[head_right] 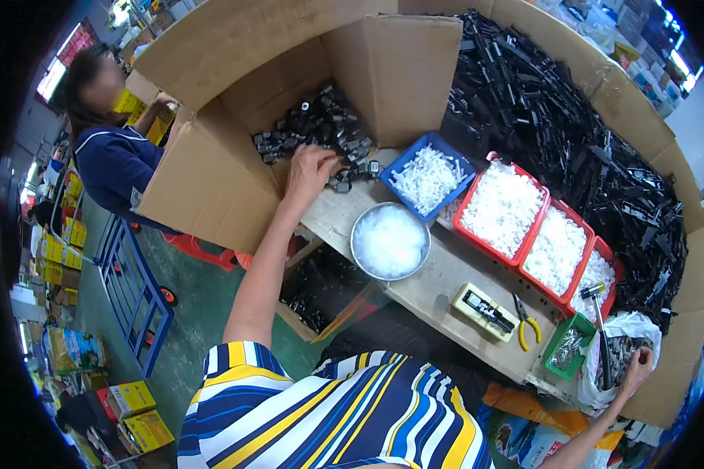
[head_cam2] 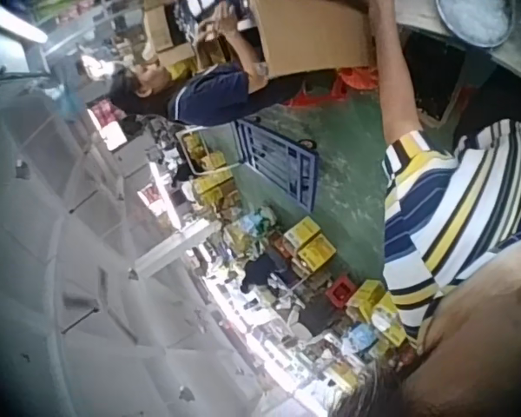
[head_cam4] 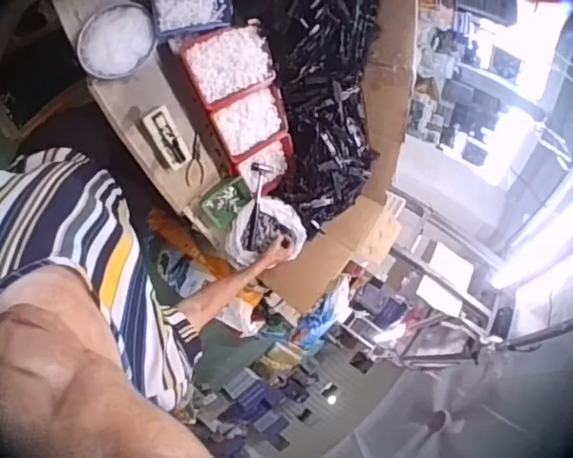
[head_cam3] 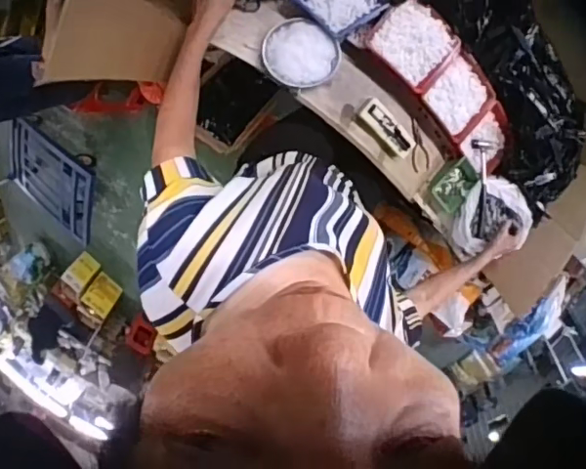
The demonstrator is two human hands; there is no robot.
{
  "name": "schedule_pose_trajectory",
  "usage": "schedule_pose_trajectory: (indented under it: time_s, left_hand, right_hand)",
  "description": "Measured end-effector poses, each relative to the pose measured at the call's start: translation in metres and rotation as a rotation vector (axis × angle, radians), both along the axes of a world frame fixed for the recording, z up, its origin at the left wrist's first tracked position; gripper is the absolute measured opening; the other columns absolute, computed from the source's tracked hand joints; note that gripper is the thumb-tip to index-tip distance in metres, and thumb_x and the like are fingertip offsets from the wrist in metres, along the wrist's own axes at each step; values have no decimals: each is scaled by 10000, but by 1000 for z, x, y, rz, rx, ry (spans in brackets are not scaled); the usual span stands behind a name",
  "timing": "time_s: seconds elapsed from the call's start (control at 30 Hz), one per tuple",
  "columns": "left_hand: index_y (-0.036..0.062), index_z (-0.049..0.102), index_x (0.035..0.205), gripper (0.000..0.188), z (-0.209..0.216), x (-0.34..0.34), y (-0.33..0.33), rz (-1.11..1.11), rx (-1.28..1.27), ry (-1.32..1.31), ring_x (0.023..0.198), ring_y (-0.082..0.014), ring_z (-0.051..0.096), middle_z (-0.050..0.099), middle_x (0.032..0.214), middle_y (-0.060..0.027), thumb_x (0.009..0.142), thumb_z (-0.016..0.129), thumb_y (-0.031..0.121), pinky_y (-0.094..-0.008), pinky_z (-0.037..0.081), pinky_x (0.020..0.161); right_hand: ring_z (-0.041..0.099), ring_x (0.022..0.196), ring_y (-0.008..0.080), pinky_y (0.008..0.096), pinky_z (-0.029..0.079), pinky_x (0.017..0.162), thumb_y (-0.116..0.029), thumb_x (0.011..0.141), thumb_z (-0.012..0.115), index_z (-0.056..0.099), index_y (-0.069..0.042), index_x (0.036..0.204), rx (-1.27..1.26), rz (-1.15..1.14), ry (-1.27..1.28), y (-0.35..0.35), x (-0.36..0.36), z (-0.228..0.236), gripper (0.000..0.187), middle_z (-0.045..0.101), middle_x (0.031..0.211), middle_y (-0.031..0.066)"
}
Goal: The person assembles small lock mechanisms at a workbench. They place a black lock body into a wooden jig, insert a metal pin, and strike it with a hammer. The person then inserts a white plastic component into the lock body and secures it with a metal clip using pliers. The process is repeated for multiple units, with finished locks being placed into a cardboard box.
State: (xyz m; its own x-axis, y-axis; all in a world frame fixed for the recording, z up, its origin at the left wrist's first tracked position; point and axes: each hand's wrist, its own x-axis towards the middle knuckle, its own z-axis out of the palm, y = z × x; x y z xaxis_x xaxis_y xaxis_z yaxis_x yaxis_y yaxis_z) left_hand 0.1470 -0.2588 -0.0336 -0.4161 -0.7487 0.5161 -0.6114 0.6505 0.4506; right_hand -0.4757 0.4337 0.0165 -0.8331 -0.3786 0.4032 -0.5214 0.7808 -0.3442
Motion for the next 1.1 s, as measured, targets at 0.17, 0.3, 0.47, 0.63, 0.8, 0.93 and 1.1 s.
schedule_pose_trajectory:
  time_s: [0.17,0.3,0.47,0.63,0.8,0.93,1.1]
  left_hand:
    - [11,761,917,164,-2,-25,-7,-46,-25,45,915,-347,607,696,898,-142,796,749,121,-426,485,860]
    - [15,753,873,156,9,-55,2,-192,-23,118,907,-349,604,696,908,-142,765,759,127,-428,485,846]
    - [25,744,911,210,6,-116,37,-539,49,78,990,-334,592,655,924,-152,744,784,147,-429,499,859]
    - [25,721,883,228,7,-153,50,-542,21,-179,990,-336,621,652,931,-145,732,807,172,-433,517,865]
    - [1,728,832,160,2,-156,32,-583,79,-92,878,-359,667,676,864,-169,749,778,128,-448,529,816]
    - [-4,746,822,84,16,-155,34,-577,84,7,847,-362,686,694,852,-200,762,731,53,-445,539,790]
    - [-11,759,903,123,39,-160,36,-497,111,210,794,-289,712,725,864,-181,793,707,7,-383,561,746]
  right_hand:
    - [573,772,139,301,490,749,-134,911,665,643,4,992,-86,24,8,-3,-5,2,161,619,833,39]
    - [548,749,128,289,473,711,-110,902,666,639,-1,958,-84,46,7,-23,6,11,126,594,807,26]
    - [501,711,115,280,445,669,-75,889,653,599,2,887,-118,118,-32,-56,33,30,95,546,773,17]
    - [445,682,95,262,389,620,-25,865,622,565,-2,850,-93,181,39,-71,44,29,64,494,756,6]
    - [438,692,85,247,373,617,-10,870,615,563,-6,857,-146,229,-52,-83,61,37,54,475,759,-1]
    - [442,696,78,239,375,621,-15,880,622,569,-7,878,-187,248,-123,-81,61,31,53,490,783,-6]
    - [438,716,66,224,374,638,-48,920,630,576,-12,911,-221,246,-123,-91,66,26,66,489,801,-18]
